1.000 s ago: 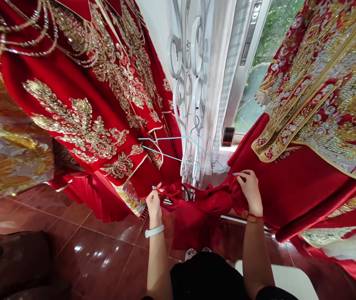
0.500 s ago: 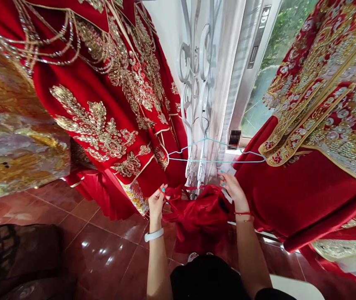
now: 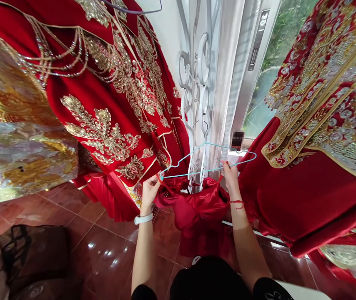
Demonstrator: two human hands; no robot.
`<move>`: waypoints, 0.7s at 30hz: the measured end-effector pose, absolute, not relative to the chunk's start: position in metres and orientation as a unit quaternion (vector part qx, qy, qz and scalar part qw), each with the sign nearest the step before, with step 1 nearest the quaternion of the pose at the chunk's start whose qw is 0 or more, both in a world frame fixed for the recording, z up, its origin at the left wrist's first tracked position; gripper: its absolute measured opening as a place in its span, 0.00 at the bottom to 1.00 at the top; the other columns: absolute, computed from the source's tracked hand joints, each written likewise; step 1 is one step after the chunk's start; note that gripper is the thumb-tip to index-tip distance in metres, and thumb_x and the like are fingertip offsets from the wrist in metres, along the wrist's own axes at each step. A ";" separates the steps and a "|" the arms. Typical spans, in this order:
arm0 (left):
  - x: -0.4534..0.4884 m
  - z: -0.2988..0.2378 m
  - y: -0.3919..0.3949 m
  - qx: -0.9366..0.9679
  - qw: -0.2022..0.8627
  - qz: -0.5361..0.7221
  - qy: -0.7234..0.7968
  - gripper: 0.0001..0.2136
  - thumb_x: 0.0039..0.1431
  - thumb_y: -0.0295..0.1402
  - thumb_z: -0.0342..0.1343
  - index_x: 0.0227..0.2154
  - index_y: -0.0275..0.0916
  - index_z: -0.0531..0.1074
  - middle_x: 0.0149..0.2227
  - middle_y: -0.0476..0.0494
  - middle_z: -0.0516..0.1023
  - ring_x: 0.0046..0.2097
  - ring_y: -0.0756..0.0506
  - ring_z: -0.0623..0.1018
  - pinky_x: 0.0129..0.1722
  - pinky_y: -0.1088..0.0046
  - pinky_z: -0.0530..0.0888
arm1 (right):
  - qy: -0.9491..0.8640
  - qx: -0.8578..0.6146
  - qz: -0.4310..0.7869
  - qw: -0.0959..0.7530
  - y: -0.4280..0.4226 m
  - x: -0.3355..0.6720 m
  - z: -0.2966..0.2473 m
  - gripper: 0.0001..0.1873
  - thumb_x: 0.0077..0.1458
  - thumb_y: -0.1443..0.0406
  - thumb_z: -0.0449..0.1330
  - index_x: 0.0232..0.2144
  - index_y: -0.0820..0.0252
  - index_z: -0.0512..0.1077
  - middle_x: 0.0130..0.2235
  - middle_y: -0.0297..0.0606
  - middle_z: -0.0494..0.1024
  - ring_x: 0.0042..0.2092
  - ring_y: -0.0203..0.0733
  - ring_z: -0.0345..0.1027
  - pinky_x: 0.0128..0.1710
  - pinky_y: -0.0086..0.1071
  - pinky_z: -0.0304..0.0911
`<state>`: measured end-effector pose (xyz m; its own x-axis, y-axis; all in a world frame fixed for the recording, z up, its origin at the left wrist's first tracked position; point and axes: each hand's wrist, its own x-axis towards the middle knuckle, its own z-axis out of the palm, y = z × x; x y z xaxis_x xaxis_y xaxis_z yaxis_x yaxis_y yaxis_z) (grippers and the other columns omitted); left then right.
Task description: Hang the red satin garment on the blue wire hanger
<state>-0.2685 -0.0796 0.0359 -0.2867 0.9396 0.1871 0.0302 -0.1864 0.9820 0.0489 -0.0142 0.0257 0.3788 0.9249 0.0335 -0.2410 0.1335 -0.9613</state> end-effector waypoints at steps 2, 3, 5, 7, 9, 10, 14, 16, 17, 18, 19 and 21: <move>-0.269 0.043 -0.079 0.489 0.371 0.600 0.513 0.28 0.40 0.49 0.72 0.41 0.34 0.83 0.44 0.33 0.85 0.50 0.34 0.82 0.58 0.50 0.73 | -0.345 -0.484 0.448 0.668 -0.018 0.051 0.026 0.17 0.43 0.56 0.62 0.35 0.60 0.74 0.18 0.20 0.53 0.20 0.29 0.43 0.19 0.27 0.41; -0.269 0.046 -0.080 0.498 0.367 0.597 0.511 0.28 0.41 0.50 0.72 0.42 0.33 0.83 0.45 0.33 0.85 0.50 0.34 0.82 0.57 0.51 0.74 | -0.342 -0.481 0.454 0.668 -0.020 0.052 0.026 0.18 0.43 0.56 0.62 0.35 0.60 0.74 0.18 0.20 0.53 0.20 0.29 0.43 0.20 0.27 0.41; -0.266 0.056 -0.082 0.514 0.358 0.588 0.512 0.27 0.43 0.50 0.71 0.41 0.33 0.83 0.44 0.33 0.85 0.50 0.33 0.82 0.56 0.52 0.75 | -0.338 -0.480 0.459 0.667 -0.022 0.052 0.027 0.18 0.42 0.57 0.62 0.35 0.60 0.75 0.17 0.19 0.52 0.20 0.29 0.41 0.20 0.27 0.40; -0.262 0.068 -0.082 0.539 0.351 0.568 0.513 0.24 0.44 0.48 0.71 0.39 0.34 0.84 0.43 0.33 0.85 0.49 0.34 0.82 0.54 0.54 0.76 | -0.338 -0.480 0.460 0.666 -0.024 0.051 0.027 0.18 0.43 0.57 0.62 0.36 0.60 0.75 0.17 0.19 0.50 0.20 0.28 0.40 0.19 0.27 0.39; -0.256 0.082 -0.080 0.578 0.348 0.534 0.510 0.20 0.44 0.46 0.71 0.36 0.35 0.84 0.40 0.36 0.86 0.47 0.34 0.82 0.53 0.56 0.76 | -0.337 -0.479 0.461 0.667 -0.026 0.049 0.026 0.17 0.43 0.57 0.62 0.36 0.60 0.74 0.18 0.19 0.51 0.19 0.28 0.40 0.19 0.27 0.38; -0.253 0.089 -0.078 0.598 0.347 0.516 0.506 0.19 0.45 0.45 0.71 0.35 0.36 0.84 0.39 0.37 0.86 0.45 0.35 0.82 0.52 0.56 0.76 | -0.337 -0.480 0.461 0.666 -0.027 0.048 0.026 0.17 0.44 0.57 0.62 0.36 0.60 0.74 0.18 0.19 0.51 0.19 0.28 0.40 0.19 0.27 0.38; -0.241 0.109 -0.067 0.670 0.307 0.458 0.497 0.14 0.51 0.43 0.66 0.33 0.36 0.83 0.34 0.41 0.84 0.38 0.39 0.81 0.45 0.63 0.76 | -0.341 -0.483 0.457 0.664 -0.029 0.045 0.021 0.17 0.45 0.56 0.61 0.36 0.59 0.74 0.18 0.20 0.53 0.19 0.28 0.41 0.19 0.27 0.39; -0.238 0.113 -0.063 0.702 0.259 0.427 0.508 0.12 0.55 0.41 0.62 0.30 0.36 0.82 0.30 0.43 0.83 0.33 0.42 0.79 0.40 0.68 0.75 | -0.345 -0.488 0.458 0.658 -0.029 0.044 0.019 0.17 0.45 0.56 0.61 0.36 0.59 0.74 0.18 0.20 0.53 0.20 0.29 0.42 0.19 0.27 0.40; -0.237 0.113 -0.061 0.716 0.236 0.408 0.516 0.12 0.56 0.40 0.60 0.29 0.36 0.81 0.27 0.44 0.81 0.31 0.43 0.77 0.37 0.70 0.73 | -0.346 -0.491 0.459 0.655 -0.029 0.044 0.019 0.17 0.44 0.56 0.60 0.36 0.58 0.74 0.18 0.20 0.53 0.20 0.29 0.42 0.19 0.27 0.40; -0.236 0.114 -0.060 0.728 0.217 0.388 0.521 0.11 0.57 0.39 0.58 0.28 0.37 0.80 0.26 0.45 0.80 0.30 0.44 0.76 0.35 0.71 0.71 | -0.346 -0.494 0.459 0.652 -0.029 0.044 0.018 0.17 0.44 0.56 0.60 0.35 0.59 0.74 0.18 0.20 0.53 0.20 0.29 0.43 0.19 0.27 0.41; -0.235 0.113 -0.060 0.738 0.203 0.372 0.525 0.11 0.57 0.37 0.57 0.27 0.37 0.79 0.26 0.45 0.79 0.29 0.45 0.74 0.34 0.71 0.70 | -0.345 -0.498 0.458 0.651 -0.029 0.044 0.018 0.17 0.43 0.56 0.60 0.35 0.59 0.74 0.18 0.20 0.53 0.20 0.29 0.43 0.19 0.27 0.41; -0.234 0.113 -0.060 0.745 0.185 0.358 0.531 0.09 0.57 0.35 0.56 0.28 0.38 0.79 0.27 0.45 0.79 0.27 0.47 0.72 0.33 0.72 0.68 | -0.342 -0.504 0.454 0.651 -0.029 0.045 0.017 0.18 0.43 0.56 0.60 0.36 0.59 0.74 0.18 0.20 0.53 0.20 0.29 0.43 0.19 0.27 0.42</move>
